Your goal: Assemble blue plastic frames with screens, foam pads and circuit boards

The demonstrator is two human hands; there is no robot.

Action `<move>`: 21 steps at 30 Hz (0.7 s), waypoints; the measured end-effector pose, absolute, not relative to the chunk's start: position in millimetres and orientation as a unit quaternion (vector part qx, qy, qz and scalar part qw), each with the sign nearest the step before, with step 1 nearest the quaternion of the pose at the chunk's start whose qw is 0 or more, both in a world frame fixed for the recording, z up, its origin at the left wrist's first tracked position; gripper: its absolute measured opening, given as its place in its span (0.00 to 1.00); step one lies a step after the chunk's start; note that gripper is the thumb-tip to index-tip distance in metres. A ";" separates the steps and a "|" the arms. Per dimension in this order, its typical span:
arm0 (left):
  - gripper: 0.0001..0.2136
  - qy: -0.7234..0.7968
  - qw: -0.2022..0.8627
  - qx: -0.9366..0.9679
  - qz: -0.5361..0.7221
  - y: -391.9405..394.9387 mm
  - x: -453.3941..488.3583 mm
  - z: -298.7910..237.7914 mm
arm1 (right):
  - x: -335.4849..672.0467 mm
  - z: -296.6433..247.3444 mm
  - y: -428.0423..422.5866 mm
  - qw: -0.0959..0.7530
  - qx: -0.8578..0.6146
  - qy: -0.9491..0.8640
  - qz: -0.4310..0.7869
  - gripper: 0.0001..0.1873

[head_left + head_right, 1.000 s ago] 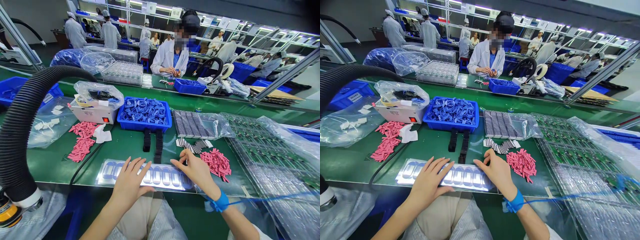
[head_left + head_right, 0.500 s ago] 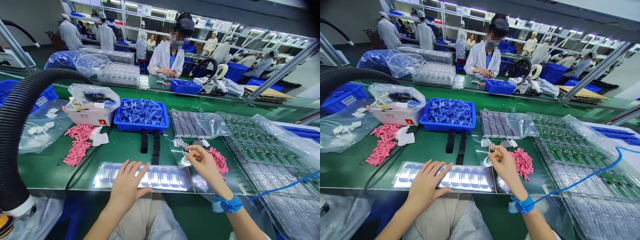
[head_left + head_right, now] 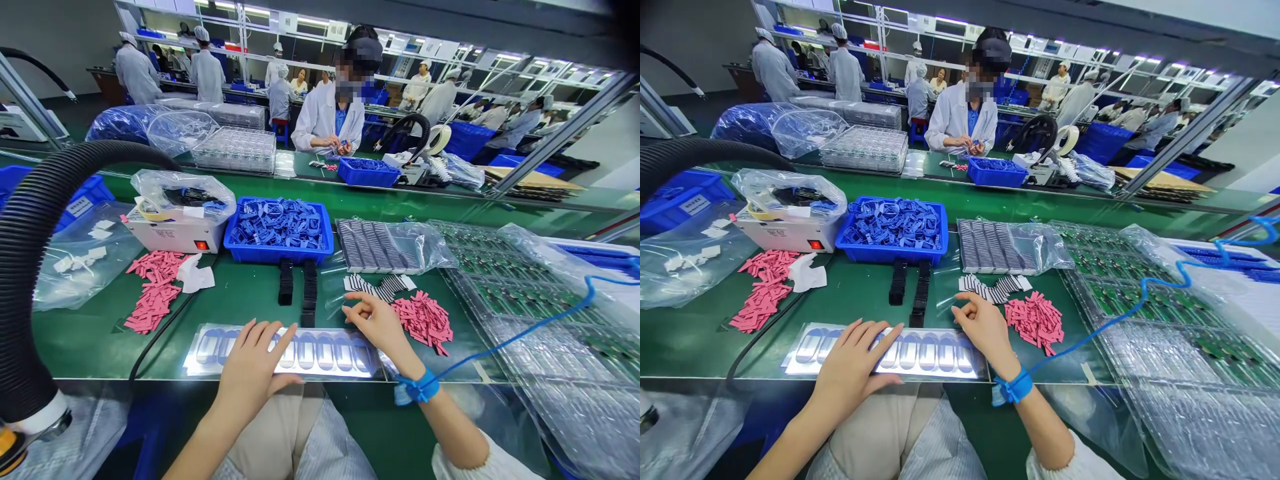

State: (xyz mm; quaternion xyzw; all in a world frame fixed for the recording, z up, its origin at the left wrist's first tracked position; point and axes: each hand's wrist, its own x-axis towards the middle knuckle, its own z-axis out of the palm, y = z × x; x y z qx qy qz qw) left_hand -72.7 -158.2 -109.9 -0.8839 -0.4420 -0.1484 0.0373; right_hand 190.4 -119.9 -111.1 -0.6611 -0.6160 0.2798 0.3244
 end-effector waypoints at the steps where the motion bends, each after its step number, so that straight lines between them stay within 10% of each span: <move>1: 0.31 -0.434 0.037 -0.888 -0.146 -157.5 -73.9 -110.7 | 191.5 -109.7 -120.3 0.320 -0.665 -0.620 0.266 0.14; 21: 0.33 -0.441 0.033 -0.877 -0.186 -161.3 -67.8 -107.4 | 122.6 -81.4 -114.2 0.117 -0.704 -0.695 0.089 0.24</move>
